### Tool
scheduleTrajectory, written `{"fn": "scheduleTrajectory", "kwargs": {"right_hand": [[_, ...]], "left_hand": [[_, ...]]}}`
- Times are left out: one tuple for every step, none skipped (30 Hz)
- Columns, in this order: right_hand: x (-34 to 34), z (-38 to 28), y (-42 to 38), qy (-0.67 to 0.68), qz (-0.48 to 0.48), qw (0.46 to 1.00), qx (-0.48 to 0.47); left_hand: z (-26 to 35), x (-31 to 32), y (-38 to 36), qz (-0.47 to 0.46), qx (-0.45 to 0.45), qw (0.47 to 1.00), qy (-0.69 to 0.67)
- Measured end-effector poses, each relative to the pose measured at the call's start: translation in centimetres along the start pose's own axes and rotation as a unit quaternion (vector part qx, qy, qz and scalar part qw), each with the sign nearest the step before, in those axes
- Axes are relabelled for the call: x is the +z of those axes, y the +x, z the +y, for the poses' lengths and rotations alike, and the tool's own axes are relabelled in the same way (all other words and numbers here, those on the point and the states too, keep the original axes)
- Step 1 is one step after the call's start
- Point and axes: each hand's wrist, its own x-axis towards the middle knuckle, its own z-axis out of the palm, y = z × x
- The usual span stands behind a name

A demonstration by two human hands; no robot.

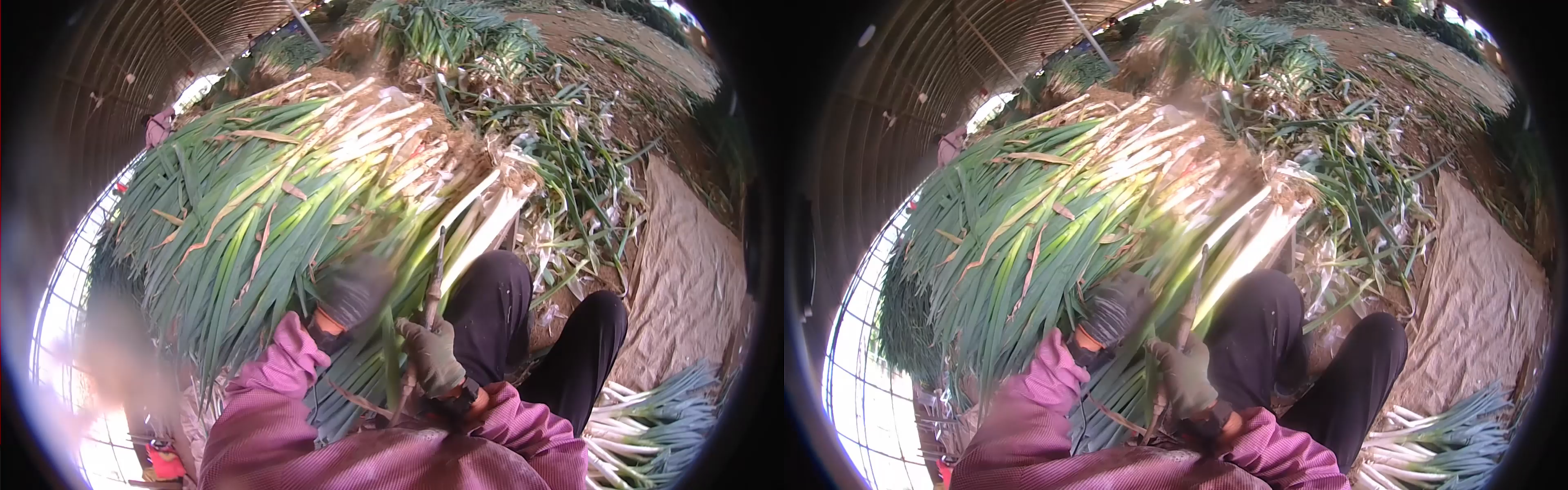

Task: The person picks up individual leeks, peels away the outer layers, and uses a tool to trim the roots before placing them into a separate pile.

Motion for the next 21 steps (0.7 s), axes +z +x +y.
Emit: {"fn": "scheduleTrajectory", "kwargs": {"right_hand": [[0.2, 0.4, 0.1, -0.010, -0.011, 1.000, 0.008], [0.4, 0.9, 0.2, -0.018, -0.021, 1.000, 0.014], [0.7, 1.3, 0.3, -0.025, -0.029, 0.999, 0.020], [0.9, 1.3, 0.1, -0.015, -0.044, 0.998, 0.033], [1.0, 1.7, 0.4, -0.034, -0.048, 0.998, 0.035], [0.9, 2.4, 0.8, -0.053, -0.050, 0.997, 0.039], [0.9, 2.7, 1.0, -0.072, -0.051, 0.995, 0.042], [0.9, 2.5, 1.1, -0.085, -0.054, 0.993, 0.054], [0.9, 2.5, 1.3, -0.077, -0.057, 0.994, 0.061], [1.0, 2.6, 1.5, -0.067, -0.061, 0.993, 0.070], [1.1, 2.8, 1.7, -0.056, -0.065, 0.993, 0.079], [1.2, 3.2, 1.8, -0.041, -0.067, 0.994, 0.073], [1.1, 3.7, 2.0, -0.028, -0.069, 0.995, 0.068], [1.2, 3.8, 1.9, -0.015, -0.070, 0.995, 0.063], [1.1, 3.7, 1.6, -0.035, -0.068, 0.994, 0.078], [1.1, 3.2, 1.3, -0.055, -0.067, 0.992, 0.089], [1.1, 2.7, 1.1, -0.073, -0.066, 0.990, 0.097], [1.0, 2.6, 1.1, -0.077, -0.070, 0.990, 0.098], [0.9, 3.1, 1.2, -0.068, -0.070, 0.991, 0.088], [0.7, 4.1, 1.5, -0.059, -0.070, 0.993, 0.078], [0.7, 4.4, 1.7, -0.050, -0.070, 0.994, 0.067]], "left_hand": [[-1.2, -1.6, 0.9, 0.050, 0.034, 0.995, 0.083], [-3.7, -1.6, 1.6, 0.104, -0.056, 0.988, 0.097], [-6.9, -1.1, 2.4, 0.156, -0.142, 0.971, 0.110], [-10.6, -1.0, 3.4, 0.153, -0.129, 0.963, 0.181], [-13.2, -1.2, 4.6, 0.149, -0.115, 0.950, 0.250], [-13.6, -1.8, 5.8, 0.085, -0.140, 0.953, 0.255], [-13.7, -2.3, 6.7, 0.021, -0.164, 0.952, 0.259], [-13.6, -2.3, 7.4, -0.044, -0.187, 0.946, 0.260], [-13.1, -1.6, 7.7, -0.047, -0.176, 0.945, 0.273], [-12.3, -0.7, 8.0, -0.051, -0.164, 0.942, 0.288], [-11.8, 0.3, 8.2, -0.056, -0.152, 0.939, 0.303], [-12.4, 1.9, 8.7, -0.037, -0.178, 0.927, 0.328], [-13.3, 3.0, 8.9, -0.027, -0.154, 0.924, 0.348], [-13.2, 3.2, 9.0, -0.018, -0.129, 0.921, 0.367], [-13.1, 3.3, 9.0, -0.009, -0.106, 0.917, 0.385], [-12.7, 3.5, 9.2, -0.055, -0.185, 0.931, 0.310], [-12.1, 3.2, 9.2, -0.061, -0.190, 0.933, 0.301], [-11.6, 3.0, 9.1, -0.067, -0.192, 0.934, 0.294], [-11.2, 2.8, 9.0, -0.073, -0.195, 0.935, 0.288], [-12.1, 4.4, 9.2, -0.068, -0.214, 0.917, 0.331], [-11.9, 4.4, 9.3, -0.054, -0.189, 0.919, 0.342]]}}
